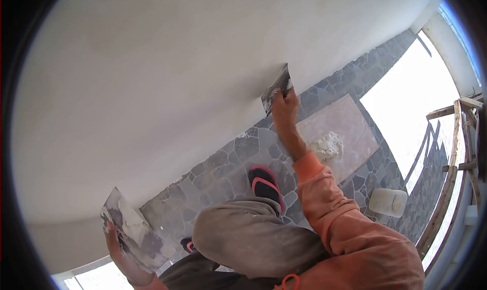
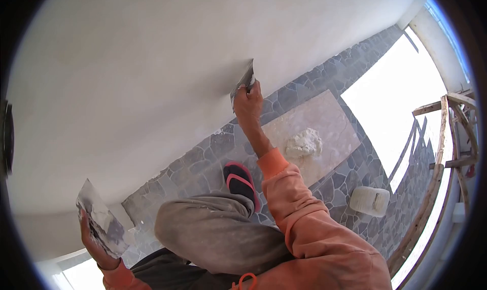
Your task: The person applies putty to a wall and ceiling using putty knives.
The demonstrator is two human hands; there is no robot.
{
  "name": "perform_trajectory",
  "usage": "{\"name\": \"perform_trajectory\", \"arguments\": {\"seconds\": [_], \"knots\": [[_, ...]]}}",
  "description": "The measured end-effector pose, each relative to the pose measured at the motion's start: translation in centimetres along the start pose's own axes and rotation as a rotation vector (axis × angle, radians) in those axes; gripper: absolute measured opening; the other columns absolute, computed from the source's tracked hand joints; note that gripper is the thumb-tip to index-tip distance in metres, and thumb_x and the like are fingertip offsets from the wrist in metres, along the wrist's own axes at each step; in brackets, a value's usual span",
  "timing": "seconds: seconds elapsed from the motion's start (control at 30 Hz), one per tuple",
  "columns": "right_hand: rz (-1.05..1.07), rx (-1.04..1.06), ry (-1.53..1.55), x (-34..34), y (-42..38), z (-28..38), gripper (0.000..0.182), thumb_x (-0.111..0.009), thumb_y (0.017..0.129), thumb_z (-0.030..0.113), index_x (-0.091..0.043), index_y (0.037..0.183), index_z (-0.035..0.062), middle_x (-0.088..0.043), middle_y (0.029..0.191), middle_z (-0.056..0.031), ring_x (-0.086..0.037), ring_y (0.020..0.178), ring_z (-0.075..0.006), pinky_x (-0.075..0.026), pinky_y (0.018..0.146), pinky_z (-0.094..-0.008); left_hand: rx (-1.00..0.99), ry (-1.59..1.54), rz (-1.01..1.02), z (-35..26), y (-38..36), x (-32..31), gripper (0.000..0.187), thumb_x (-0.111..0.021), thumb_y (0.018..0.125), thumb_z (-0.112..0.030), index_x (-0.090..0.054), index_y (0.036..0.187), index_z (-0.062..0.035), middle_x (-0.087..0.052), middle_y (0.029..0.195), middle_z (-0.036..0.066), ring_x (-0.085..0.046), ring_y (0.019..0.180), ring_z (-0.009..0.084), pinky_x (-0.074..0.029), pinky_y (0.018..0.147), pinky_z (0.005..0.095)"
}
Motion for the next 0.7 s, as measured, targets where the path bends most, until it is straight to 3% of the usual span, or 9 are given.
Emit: {"name": "perform_trajectory", "arguments": {"seconds": [0.1, 0.13, 0.23, 0.27, 0.37, 0.5, 0.6, 0.67, 0.7], "knots": [[0.127, 0.237, -0.121, 0.2, -1.6, 3.9, 0.032, -0.051, 0.093, 0.008, -0.052, 0.123, -0.0038, -0.063, 0.091, -0.0202, -0.063, 0.080, -0.0284, -0.050, 0.074, -0.0365, 0.035, -0.063, 0.004, 0.0, -0.1, -0.4, 0.039, -0.050, 0.102, -0.032, -0.057, 0.126, -0.0030, -0.062, 0.107, 0.004, -0.061, 0.092, 0.0127, -0.050, 0.079, 0.0277], [0.225, 0.149, -0.150, 0.6, -1.8, 4.0, 0.029, -0.050, 0.095, 0.005, -0.053, 0.123, -0.0041, -0.063, 0.097, -0.0184, -0.062, 0.081, -0.0255, -0.050, 0.074, -0.0354, 0.025, -0.065, -0.012, -0.2, -0.2, -0.8, 0.038, -0.050, 0.102, -0.032, -0.057, 0.125, -0.0035, -0.062, 0.106, 0.004, -0.062, 0.091, 0.0125, -0.051, 0.078, 0.0277], [0.184, 0.293, -0.083, 2.6, -1.3, 4.3, 0.029, -0.050, 0.096, 0.004, -0.052, 0.124, -0.0043, -0.063, 0.104, -0.0165, -0.062, 0.084, -0.0222, -0.051, 0.074, -0.0345, 0.019, -0.079, -0.032, -0.6, -0.7, -1.4, 0.037, -0.051, 0.101, -0.033, -0.058, 0.123, -0.0046, -0.063, 0.104, 0.003, -0.062, 0.089, 0.0121, -0.051, 0.076, 0.0277], [0.164, 0.167, -0.121, 3.6, -0.2, 3.4, 0.029, -0.050, 0.097, 0.003, -0.052, 0.125, -0.0049, -0.062, 0.108, -0.0157, -0.061, 0.090, -0.0192, -0.051, 0.076, -0.0327, 0.035, -0.086, -0.012, -0.5, -0.7, -1.3, 0.036, -0.051, 0.101, -0.033, -0.058, 0.123, -0.0047, -0.063, 0.104, 0.003, -0.062, 0.088, 0.0120, -0.051, 0.076, 0.0276], [0.074, 0.453, -0.189, 4.7, 2.7, 3.6, 0.035, -0.048, 0.096, 0.002, -0.052, 0.131, -0.0010, -0.058, 0.123, -0.0162, -0.063, 0.106, -0.0270, -0.053, 0.085, -0.0347, 0.022, -0.091, -0.033, 0.1, -0.1, -0.4, 0.036, -0.052, 0.101, -0.032, -0.058, 0.123, -0.0047, -0.063, 0.105, 0.003, -0.062, 0.089, 0.0123, -0.051, 0.077, 0.0276], [0.148, 0.690, -0.310, 3.0, 3.3, 5.5, 0.051, -0.049, 0.088, -0.006, -0.048, 0.138, 0.0029, -0.053, 0.133, -0.0157, -0.057, 0.118, -0.0332, -0.051, 0.094, -0.0392, 0.055, -0.095, -0.069, 0.3, -0.1, 0.4, 0.037, -0.051, 0.101, -0.032, -0.058, 0.125, -0.0040, -0.063, 0.105, 0.004, -0.063, 0.090, 0.0129, -0.051, 0.077, 0.0279], [0.166, 0.812, -0.349, 1.4, 2.4, 4.5, 0.062, -0.051, 0.081, -0.011, -0.046, 0.141, 0.0040, -0.051, 0.136, -0.0162, -0.052, 0.125, -0.0350, -0.048, 0.101, -0.0412, 0.091, -0.121, 0.000, 0.5, 0.0, 0.7, 0.048, -0.054, 0.099, -0.035, -0.052, 0.132, -0.0002, -0.057, 0.123, 0.008, -0.056, 0.111, 0.0185, -0.045, 0.092, 0.0327], [0.173, 0.858, -0.362, 0.6, 1.1, 3.0, 0.069, -0.051, 0.076, -0.014, -0.045, 0.142, 0.0045, -0.050, 0.138, -0.0165, -0.050, 0.127, -0.0359, -0.046, 0.103, -0.0417, 0.080, -0.119, -0.064, 0.6, 0.0, 0.6, 0.042, -0.052, 0.100, -0.033, -0.055, 0.129, -0.0026, -0.061, 0.112, 0.005, -0.060, 0.097, 0.0150, -0.049, 0.084, 0.0301], [0.180, 0.839, -0.361, -0.1, -0.1, 2.2, 0.061, -0.048, 0.082, -0.009, -0.045, 0.142, 0.0023, -0.049, 0.139, -0.0193, -0.051, 0.126, -0.0379, -0.046, 0.103, -0.0426, 0.074, -0.117, -0.094, 0.5, -0.1, 0.5, 0.039, -0.051, 0.101, -0.032, -0.057, 0.127, -0.0038, -0.063, 0.106, 0.004, -0.063, 0.091, 0.0133, -0.051, 0.079, 0.0289]]}}
Point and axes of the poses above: each hand's wrist, its own y-axis towards the middle knuckle, its own x-axis out of the back of the hand, z = x × y, the point moved 8 cm from there along y, towards the middle knuckle
